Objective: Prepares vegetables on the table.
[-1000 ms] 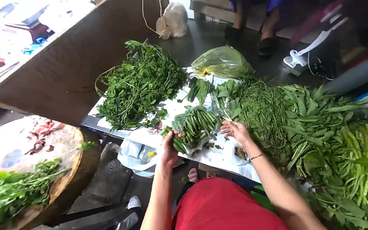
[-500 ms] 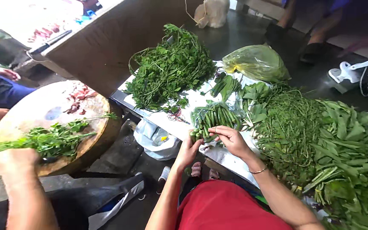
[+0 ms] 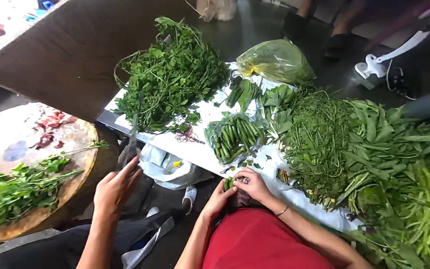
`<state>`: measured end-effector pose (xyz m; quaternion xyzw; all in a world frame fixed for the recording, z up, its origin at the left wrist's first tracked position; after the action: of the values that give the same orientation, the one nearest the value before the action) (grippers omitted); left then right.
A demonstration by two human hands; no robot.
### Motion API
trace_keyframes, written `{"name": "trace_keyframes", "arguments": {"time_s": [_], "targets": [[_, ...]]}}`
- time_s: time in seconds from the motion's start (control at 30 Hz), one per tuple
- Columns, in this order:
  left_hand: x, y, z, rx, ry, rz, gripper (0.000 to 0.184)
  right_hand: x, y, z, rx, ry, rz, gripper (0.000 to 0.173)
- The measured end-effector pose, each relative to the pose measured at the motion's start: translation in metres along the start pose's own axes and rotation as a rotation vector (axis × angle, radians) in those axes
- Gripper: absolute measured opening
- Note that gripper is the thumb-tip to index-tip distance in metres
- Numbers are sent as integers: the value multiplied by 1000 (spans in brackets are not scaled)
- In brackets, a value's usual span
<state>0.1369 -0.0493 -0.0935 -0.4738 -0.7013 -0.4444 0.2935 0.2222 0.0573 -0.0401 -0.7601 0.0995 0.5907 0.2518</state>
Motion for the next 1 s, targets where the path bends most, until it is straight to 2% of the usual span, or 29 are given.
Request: {"name": "trace_keyframes", "arguments": {"time_s": [0.1, 0.17, 0.27, 0.4, 0.43, 0.5, 0.57, 0.67, 0.73, 0.9, 1.0], "targets": [[-7, -1, 3, -22, -3, -152, 43, 2, -31, -5, 89, 42, 191, 20], [-5, -1, 3, -10, 1, -232, 39, 5, -61, -3, 176, 91, 185, 19], [2, -10, 4, 89, 44, -281, 32, 31, -98, 12, 208, 270, -10, 21], [18, -22, 2, 208, 129, -341, 24, 64, -107, 42, 108, 465, -296, 30], [23, -24, 2, 230, 142, -361, 23, 57, -106, 47, 127, 441, -359, 32], [35, -27, 1, 256, 174, -400, 22, 24, -98, 60, 215, 283, -442, 30], [43, -27, 2, 262, 199, -439, 21, -6, -76, 79, 197, 165, -473, 32], [54, -25, 3, 264, 209, -482, 23, -19, -44, 113, 65, 186, -484, 42], [58, -25, 3, 272, 211, -533, 25, -21, -39, 122, 46, 204, -463, 38], [64, -30, 0, 262, 224, -630, 45, -12, -56, 108, 19, 303, -206, 32], [69, -35, 3, 263, 271, -634, 58, -35, -41, 65, -67, 186, 16, 33]]}}
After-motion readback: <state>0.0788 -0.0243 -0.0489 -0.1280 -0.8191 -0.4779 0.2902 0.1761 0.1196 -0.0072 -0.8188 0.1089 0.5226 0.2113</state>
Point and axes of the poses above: each hand's wrist, its own z-axis towards the middle knuckle, its own y-axis out of the palm, x = y × z, the point moved 9 cm from there along z, towards the middle knuckle, and after that the axes turned 11 degrees about -x, right-handed, at the moved point
